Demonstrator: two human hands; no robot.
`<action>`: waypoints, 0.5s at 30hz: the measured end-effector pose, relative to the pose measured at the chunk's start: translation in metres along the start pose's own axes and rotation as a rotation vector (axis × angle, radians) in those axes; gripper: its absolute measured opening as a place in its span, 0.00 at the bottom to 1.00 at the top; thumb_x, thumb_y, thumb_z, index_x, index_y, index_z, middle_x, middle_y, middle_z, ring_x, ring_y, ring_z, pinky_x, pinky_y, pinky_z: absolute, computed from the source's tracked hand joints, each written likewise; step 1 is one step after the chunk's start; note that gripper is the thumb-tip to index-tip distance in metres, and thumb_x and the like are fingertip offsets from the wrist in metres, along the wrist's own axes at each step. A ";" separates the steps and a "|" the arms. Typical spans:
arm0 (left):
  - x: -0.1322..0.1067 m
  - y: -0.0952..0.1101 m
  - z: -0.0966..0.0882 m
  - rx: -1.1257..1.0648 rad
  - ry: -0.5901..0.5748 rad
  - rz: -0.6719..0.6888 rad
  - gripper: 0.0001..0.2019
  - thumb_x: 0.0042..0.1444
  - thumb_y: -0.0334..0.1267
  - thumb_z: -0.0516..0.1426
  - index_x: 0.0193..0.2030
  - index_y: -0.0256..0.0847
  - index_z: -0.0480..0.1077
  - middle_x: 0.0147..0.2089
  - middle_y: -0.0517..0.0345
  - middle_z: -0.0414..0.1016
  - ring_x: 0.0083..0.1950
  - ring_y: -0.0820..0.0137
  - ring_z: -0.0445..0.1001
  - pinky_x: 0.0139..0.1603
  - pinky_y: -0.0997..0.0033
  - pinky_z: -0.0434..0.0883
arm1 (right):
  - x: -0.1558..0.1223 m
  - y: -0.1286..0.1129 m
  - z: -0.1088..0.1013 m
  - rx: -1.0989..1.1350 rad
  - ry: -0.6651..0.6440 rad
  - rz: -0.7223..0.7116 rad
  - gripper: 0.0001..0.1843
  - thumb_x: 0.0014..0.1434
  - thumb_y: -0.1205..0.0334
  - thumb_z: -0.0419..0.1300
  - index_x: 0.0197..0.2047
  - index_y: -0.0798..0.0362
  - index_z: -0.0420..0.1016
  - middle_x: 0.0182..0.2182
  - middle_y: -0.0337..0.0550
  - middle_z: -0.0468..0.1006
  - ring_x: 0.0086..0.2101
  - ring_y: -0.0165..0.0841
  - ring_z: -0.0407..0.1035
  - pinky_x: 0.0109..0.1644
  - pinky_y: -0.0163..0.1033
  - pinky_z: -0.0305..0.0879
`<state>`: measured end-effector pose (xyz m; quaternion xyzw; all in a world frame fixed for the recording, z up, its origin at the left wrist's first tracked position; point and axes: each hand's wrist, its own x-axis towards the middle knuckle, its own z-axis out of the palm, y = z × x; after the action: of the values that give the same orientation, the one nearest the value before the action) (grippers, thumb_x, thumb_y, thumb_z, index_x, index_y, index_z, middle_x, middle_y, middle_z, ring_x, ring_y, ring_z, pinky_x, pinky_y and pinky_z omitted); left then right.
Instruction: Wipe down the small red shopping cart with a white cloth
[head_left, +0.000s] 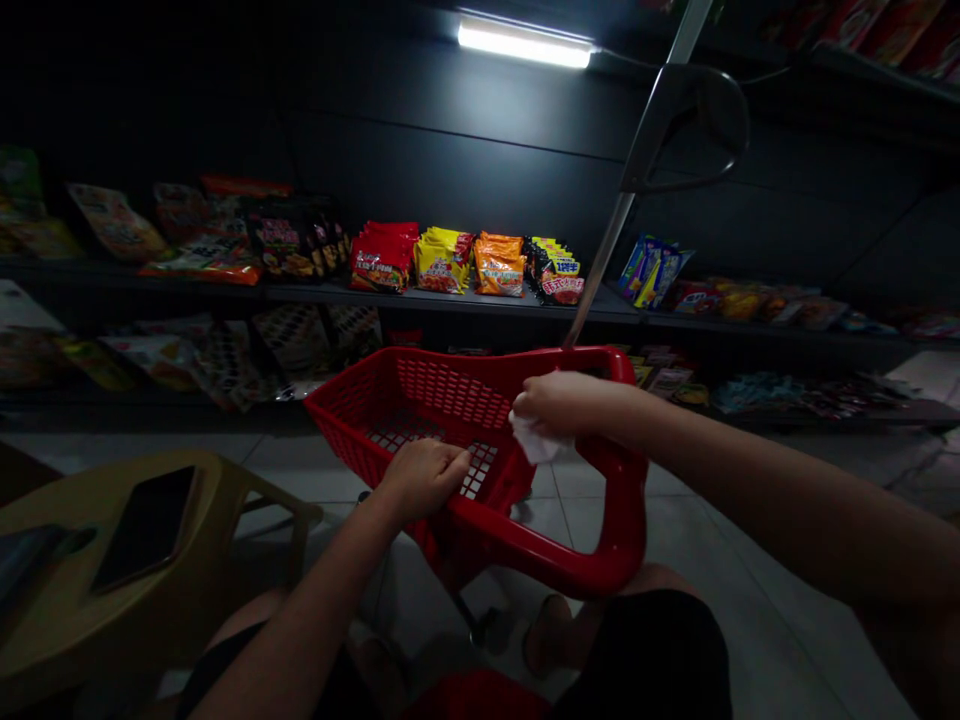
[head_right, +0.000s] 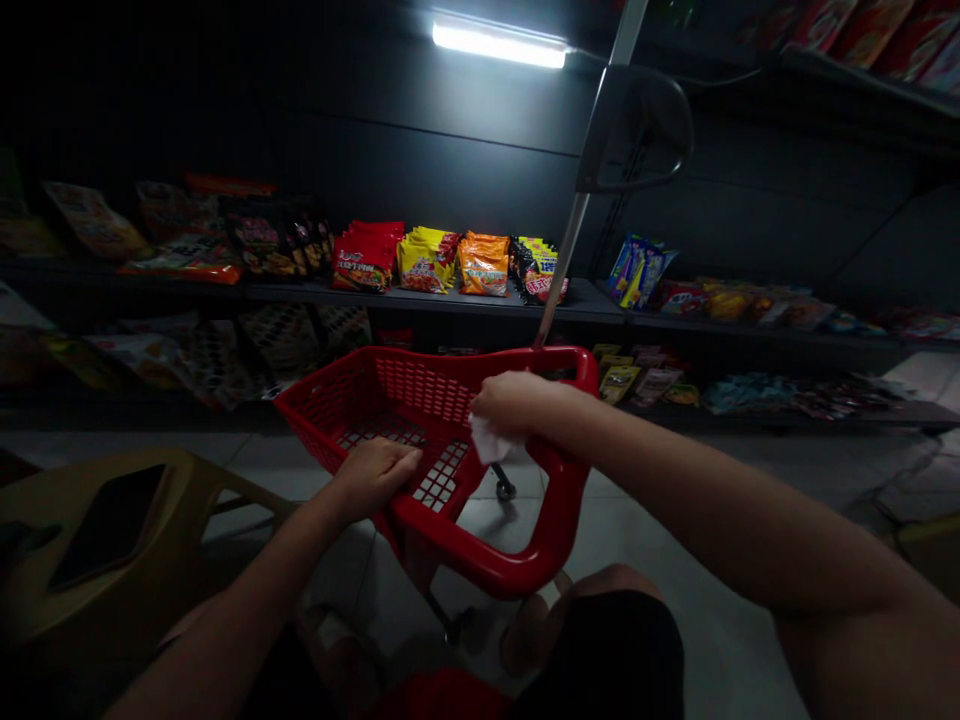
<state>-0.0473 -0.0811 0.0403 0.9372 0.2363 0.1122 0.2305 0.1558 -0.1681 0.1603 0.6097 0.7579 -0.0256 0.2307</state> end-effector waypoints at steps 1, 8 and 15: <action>0.000 -0.001 -0.001 -0.008 -0.004 0.008 0.21 0.62 0.44 0.43 0.19 0.41 0.55 0.19 0.61 0.60 0.22 0.73 0.59 0.29 0.67 0.46 | -0.008 -0.020 0.002 0.015 0.044 -0.098 0.13 0.61 0.63 0.58 0.48 0.56 0.78 0.43 0.54 0.79 0.38 0.40 0.76 0.36 0.38 0.64; -0.002 -0.008 -0.003 -0.087 -0.074 0.137 0.21 0.62 0.44 0.44 0.19 0.40 0.60 0.19 0.62 0.62 0.23 0.74 0.60 0.29 0.70 0.50 | 0.008 0.001 -0.002 0.285 -0.042 -0.272 0.18 0.58 0.64 0.64 0.52 0.54 0.76 0.46 0.45 0.79 0.43 0.35 0.73 0.43 0.34 0.63; -0.002 -0.009 -0.005 -0.103 -0.058 0.119 0.23 0.62 0.42 0.43 0.20 0.40 0.67 0.20 0.60 0.67 0.23 0.74 0.63 0.30 0.71 0.54 | 0.042 0.096 0.015 0.009 -0.128 0.355 0.18 0.55 0.69 0.61 0.50 0.60 0.79 0.46 0.57 0.80 0.44 0.42 0.74 0.42 0.38 0.64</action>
<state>-0.0540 -0.0734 0.0404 0.9394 0.1675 0.1103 0.2780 0.2438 -0.1104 0.1544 0.7320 0.6221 -0.0269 0.2766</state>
